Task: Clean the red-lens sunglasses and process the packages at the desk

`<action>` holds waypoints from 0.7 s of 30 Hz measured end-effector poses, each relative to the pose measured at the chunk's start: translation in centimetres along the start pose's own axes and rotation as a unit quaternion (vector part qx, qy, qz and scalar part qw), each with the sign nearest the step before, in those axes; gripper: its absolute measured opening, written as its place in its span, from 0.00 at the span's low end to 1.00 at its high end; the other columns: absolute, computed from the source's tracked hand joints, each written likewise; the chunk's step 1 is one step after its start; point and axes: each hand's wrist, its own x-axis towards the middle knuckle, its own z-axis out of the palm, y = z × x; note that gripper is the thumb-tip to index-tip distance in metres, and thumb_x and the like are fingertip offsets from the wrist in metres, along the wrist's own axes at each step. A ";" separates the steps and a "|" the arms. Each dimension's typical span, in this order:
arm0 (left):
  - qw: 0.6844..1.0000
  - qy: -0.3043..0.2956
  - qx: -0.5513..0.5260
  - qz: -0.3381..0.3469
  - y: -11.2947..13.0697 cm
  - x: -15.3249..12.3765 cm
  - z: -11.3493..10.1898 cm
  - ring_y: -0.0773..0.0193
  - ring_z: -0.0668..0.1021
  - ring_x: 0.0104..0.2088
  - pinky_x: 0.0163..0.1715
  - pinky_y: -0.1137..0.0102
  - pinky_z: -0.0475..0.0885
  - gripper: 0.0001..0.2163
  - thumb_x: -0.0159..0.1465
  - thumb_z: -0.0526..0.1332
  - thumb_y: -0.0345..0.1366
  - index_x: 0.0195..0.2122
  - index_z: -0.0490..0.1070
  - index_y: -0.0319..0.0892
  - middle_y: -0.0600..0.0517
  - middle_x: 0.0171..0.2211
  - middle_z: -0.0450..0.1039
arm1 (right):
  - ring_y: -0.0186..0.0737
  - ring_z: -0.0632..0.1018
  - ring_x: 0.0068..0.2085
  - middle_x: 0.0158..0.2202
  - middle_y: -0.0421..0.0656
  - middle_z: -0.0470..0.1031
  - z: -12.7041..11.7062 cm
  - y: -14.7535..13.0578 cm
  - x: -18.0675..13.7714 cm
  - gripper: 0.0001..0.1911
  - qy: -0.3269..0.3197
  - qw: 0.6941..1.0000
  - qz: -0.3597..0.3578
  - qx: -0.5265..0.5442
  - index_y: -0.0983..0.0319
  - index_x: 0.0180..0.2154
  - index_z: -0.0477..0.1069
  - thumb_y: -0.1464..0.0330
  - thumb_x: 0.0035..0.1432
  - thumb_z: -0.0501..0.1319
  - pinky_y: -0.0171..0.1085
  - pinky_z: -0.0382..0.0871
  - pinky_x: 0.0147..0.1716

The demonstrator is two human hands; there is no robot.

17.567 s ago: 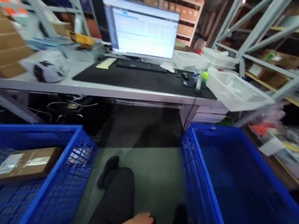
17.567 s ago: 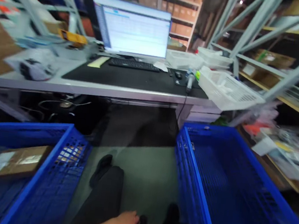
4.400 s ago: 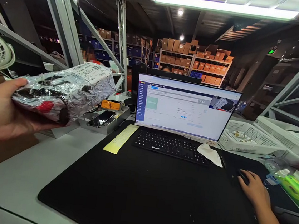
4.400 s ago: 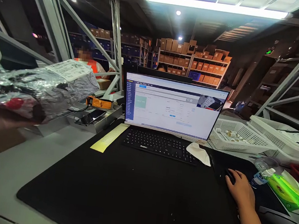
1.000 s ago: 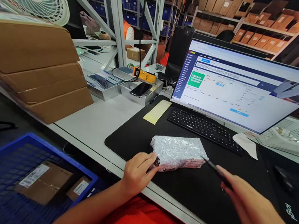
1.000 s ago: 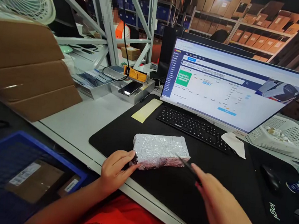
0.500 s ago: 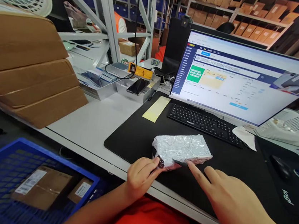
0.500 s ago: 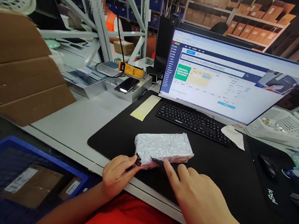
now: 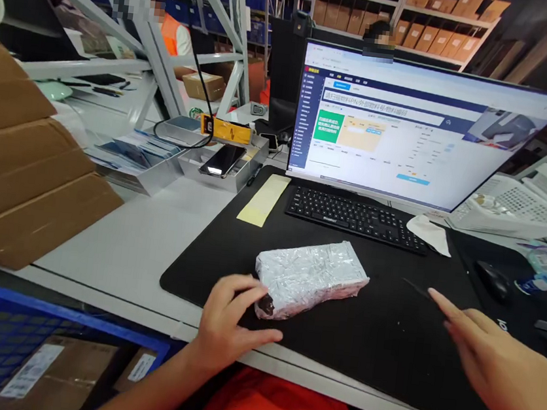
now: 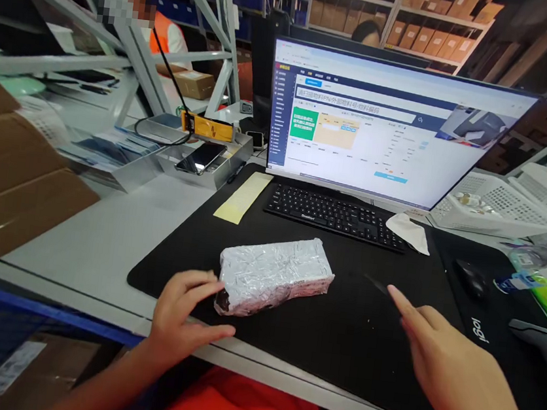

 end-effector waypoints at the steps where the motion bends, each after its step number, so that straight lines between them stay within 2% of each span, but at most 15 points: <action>1: 0.999 -0.031 0.002 -0.018 -0.2 0.7 -0.3 0.45 0.74 0.55 0.55 0.48 0.73 0.30 0.57 0.71 0.54 0.55 0.70 0.41 0.39 0.53 0.70 | 0.34 0.75 0.22 0.34 0.41 0.75 -0.1 -1.0 0.2 0.31 0.001 1.000 -0.027 0.007 0.58 0.68 0.56 0.74 0.64 0.53 0.35 0.59 0.16; 3: 0.991 -0.118 -0.010 -0.058 -0.4 2.2 -0.8 0.38 0.67 0.63 0.61 0.40 0.66 0.34 0.56 0.72 0.53 0.59 0.66 0.43 0.36 0.63 0.60 | 0.34 0.75 0.23 0.33 0.40 0.74 -0.4 -3.2 0.9 0.35 0.014 0.997 -0.073 0.031 0.57 0.68 0.56 0.79 0.61 0.51 0.35 0.60 0.19; 5: 0.976 -0.194 -0.028 -0.090 -0.4 3.2 -0.7 0.40 0.66 0.65 0.62 0.43 0.66 0.35 0.56 0.73 0.45 0.62 0.63 0.45 0.38 0.67 0.56 | 0.33 0.72 0.22 0.31 0.38 0.72 -0.6 -5.3 2.1 0.38 0.022 0.992 -0.119 0.045 0.57 0.67 0.58 0.82 0.55 0.50 0.35 0.57 0.20; 6: 0.971 -0.210 -0.033 -0.104 -0.3 3.5 -0.6 0.42 0.67 0.65 0.62 0.45 0.68 0.36 0.55 0.73 0.42 0.63 0.61 0.46 0.38 0.67 0.56 | 0.33 0.71 0.21 0.30 0.38 0.71 -0.7 -6.2 2.8 0.39 0.024 0.989 -0.140 0.048 0.58 0.66 0.58 0.83 0.53 0.51 0.36 0.56 0.20; 8: 0.971 -0.197 -0.041 -0.131 -0.2 3.4 0.0 0.43 0.67 0.64 0.62 0.47 0.68 0.41 0.53 0.74 0.40 0.66 0.57 0.46 0.38 0.66 0.59 | 0.35 0.71 0.22 0.30 0.38 0.70 -0.9 -7.7 4.3 0.41 0.026 0.983 -0.176 0.053 0.59 0.66 0.59 0.83 0.51 0.51 0.37 0.54 0.21; 12: 0.975 -0.129 -0.067 -0.170 -0.1 2.2 1.1 0.44 0.69 0.63 0.61 0.49 0.71 0.52 0.49 0.77 0.42 0.70 0.46 0.45 0.38 0.63 0.61 | 0.37 0.73 0.25 0.31 0.41 0.73 -1.7 -10.0 6.7 0.40 0.022 0.973 -0.221 0.065 0.62 0.63 0.63 0.82 0.45 0.53 0.38 0.53 0.23; 14: 0.978 -0.110 -0.073 -0.163 0.1 1.7 1.4 0.44 0.70 0.62 0.60 0.50 0.72 0.53 0.49 0.77 0.43 0.70 0.45 0.45 0.38 0.63 0.62 | 0.37 0.72 0.23 0.30 0.41 0.72 -2.3 -10.8 7.2 0.38 0.020 0.971 -0.230 0.063 0.62 0.60 0.66 0.81 0.44 0.54 0.39 0.52 0.22; 17: 0.981 -0.101 -0.069 -0.149 0.4 1.4 1.4 0.44 0.71 0.61 0.60 0.49 0.72 0.51 0.48 0.77 0.42 0.69 0.49 0.44 0.38 0.61 0.63 | 0.37 0.70 0.21 0.26 0.38 0.70 -3.1 -11.3 6.9 0.38 0.019 0.974 -0.219 0.049 0.61 0.58 0.68 0.81 0.43 0.55 0.40 0.50 0.20; 21: 0.980 -0.103 -0.078 -0.152 0.6 1.2 1.2 0.45 0.71 0.60 0.59 0.48 0.72 0.48 0.49 0.77 0.39 0.67 0.53 0.44 0.39 0.60 0.63 | 0.38 0.70 0.20 0.25 0.38 0.68 -3.3 -9.2 5.4 0.40 0.021 0.985 -0.169 -0.017 0.60 0.58 0.69 0.84 0.40 0.54 0.40 0.54 0.18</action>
